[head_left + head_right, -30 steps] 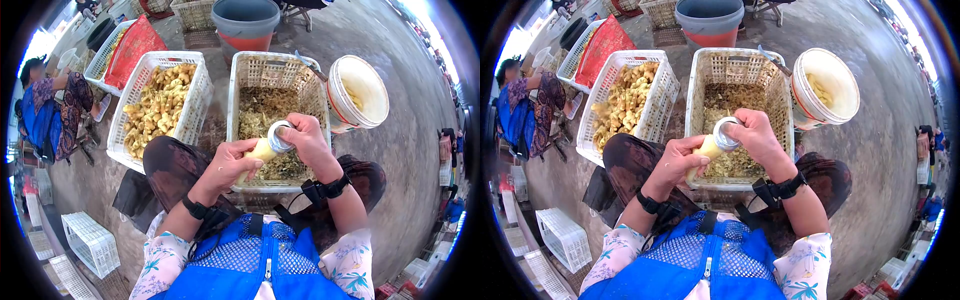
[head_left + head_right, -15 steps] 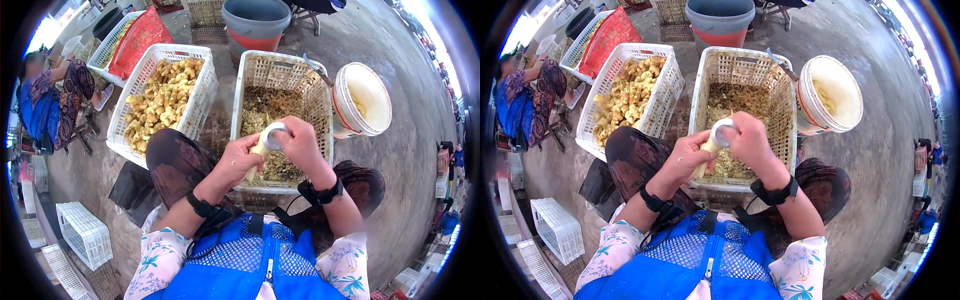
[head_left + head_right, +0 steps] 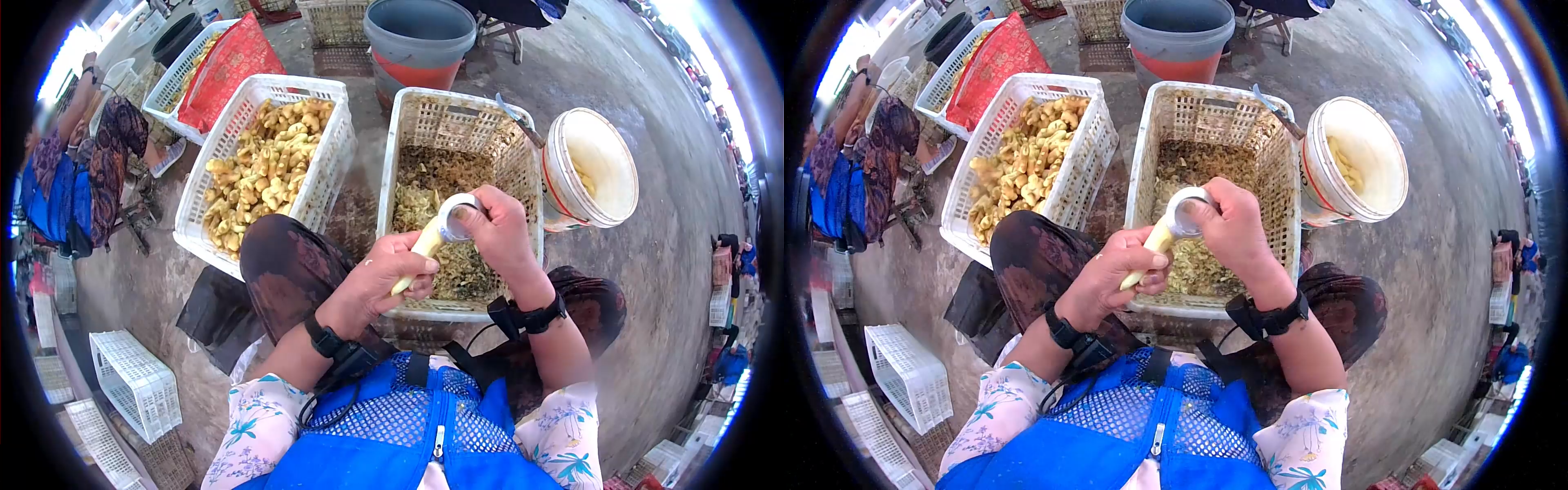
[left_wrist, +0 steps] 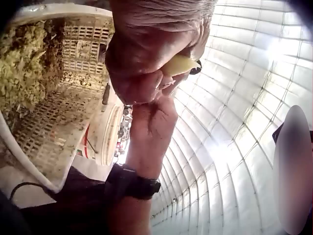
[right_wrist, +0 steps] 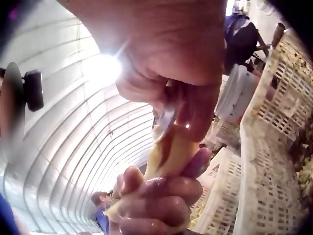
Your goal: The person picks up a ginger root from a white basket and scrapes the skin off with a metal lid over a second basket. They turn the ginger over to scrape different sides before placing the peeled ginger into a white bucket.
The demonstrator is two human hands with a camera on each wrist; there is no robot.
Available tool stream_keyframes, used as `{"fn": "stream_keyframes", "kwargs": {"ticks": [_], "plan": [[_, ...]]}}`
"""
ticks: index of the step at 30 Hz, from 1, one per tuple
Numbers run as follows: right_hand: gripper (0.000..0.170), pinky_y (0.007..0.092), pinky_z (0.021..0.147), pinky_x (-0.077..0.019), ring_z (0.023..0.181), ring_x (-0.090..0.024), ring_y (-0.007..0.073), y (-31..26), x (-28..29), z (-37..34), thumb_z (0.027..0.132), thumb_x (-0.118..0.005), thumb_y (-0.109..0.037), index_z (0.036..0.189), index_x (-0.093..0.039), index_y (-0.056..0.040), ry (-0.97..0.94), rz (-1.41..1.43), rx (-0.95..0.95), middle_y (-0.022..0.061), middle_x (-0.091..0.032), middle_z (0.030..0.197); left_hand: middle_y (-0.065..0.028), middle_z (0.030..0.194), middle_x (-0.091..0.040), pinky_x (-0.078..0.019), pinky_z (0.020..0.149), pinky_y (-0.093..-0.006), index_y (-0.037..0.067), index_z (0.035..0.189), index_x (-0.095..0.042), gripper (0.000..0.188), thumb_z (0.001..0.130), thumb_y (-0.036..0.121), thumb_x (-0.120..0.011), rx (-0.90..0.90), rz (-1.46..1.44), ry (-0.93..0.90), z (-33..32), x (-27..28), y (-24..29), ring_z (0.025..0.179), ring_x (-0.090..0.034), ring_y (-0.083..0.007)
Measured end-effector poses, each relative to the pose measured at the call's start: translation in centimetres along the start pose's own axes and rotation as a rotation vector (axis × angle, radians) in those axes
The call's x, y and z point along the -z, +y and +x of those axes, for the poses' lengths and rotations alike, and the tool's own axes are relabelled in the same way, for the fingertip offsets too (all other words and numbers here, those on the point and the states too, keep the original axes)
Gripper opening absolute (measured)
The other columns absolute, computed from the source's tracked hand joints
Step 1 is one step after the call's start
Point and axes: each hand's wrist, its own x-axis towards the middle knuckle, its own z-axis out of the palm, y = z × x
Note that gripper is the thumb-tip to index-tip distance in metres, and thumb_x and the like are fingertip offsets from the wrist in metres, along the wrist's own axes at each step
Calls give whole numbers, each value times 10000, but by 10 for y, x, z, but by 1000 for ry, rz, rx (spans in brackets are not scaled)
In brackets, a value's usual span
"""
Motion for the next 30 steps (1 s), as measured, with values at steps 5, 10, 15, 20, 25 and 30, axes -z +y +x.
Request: {"fn": "stream_keyframes", "kwargs": {"ticks": [5, 10, 15, 20, 25, 30], "plan": [[148, 290, 654, -507, 754, -628, 106, 3, 17, 11, 923, -681, -49, 811, -592, -9, 119, 250, -247, 33, -665, 799, -6, 785, -524, -377, 533, -234, -7, 1182, -541, 309, 883, 6, -616, -6, -101, -62, -3, 1, 0, 601, -468, -69], [133, 266, 675, -506, 747, -621, 100, -19, -14, -5, 924, -720, -112, 947, -672, 10, 85, 49, 216, 29, -692, 848, -10, 797, -521, -368, 535, -238, 5, 1192, -525, 329, 873, -9, -607, -12, -182, -22, 2, 1, -2, 601, -464, -71], [81, 329, 612, -460, 667, -566, 167, 8, 1, 5, 880, -718, -48, 890, -650, -4, 112, -96, 50, 76, -599, 727, -29, 826, -517, -359, 548, -240, 0, 1194, -540, 340, 860, 45, -585, -42, -156, -85, 0, 5, -5, 599, -432, -74], [64, 258, 675, -476, 763, -578, 67, 1, 19, 8, 901, -701, -28, 956, -688, 3, 77, 74, -25, -6, -650, 816, -73, 804, -540, -371, 556, -259, -10, 1243, -546, 397, 893, 172, -595, -25, -232, -160, 0, 8, -5, 569, -439, -107], [228, 245, 804, -524, 900, -648, 80, -24, 0, -2, 881, -705, 27, 1108, -704, 4, -135, 300, -28, 37, -716, 973, -130, 794, -584, -385, 548, -282, -37, 1293, -538, 493, 933, 299, -571, -20, -163, -116, -4, 0, -4, 546, -454, -133], [205, 260, 784, -528, 876, -651, 87, -19, -1, -3, 886, -699, 22, 1090, -707, 8, -149, 171, 0, 51, -726, 955, -120, 914, -653, -430, 547, -252, -36, 1291, -560, 447, 909, 188, -619, -76, 195, -27, 0, 9, -9, 629, -565, -120]]}}
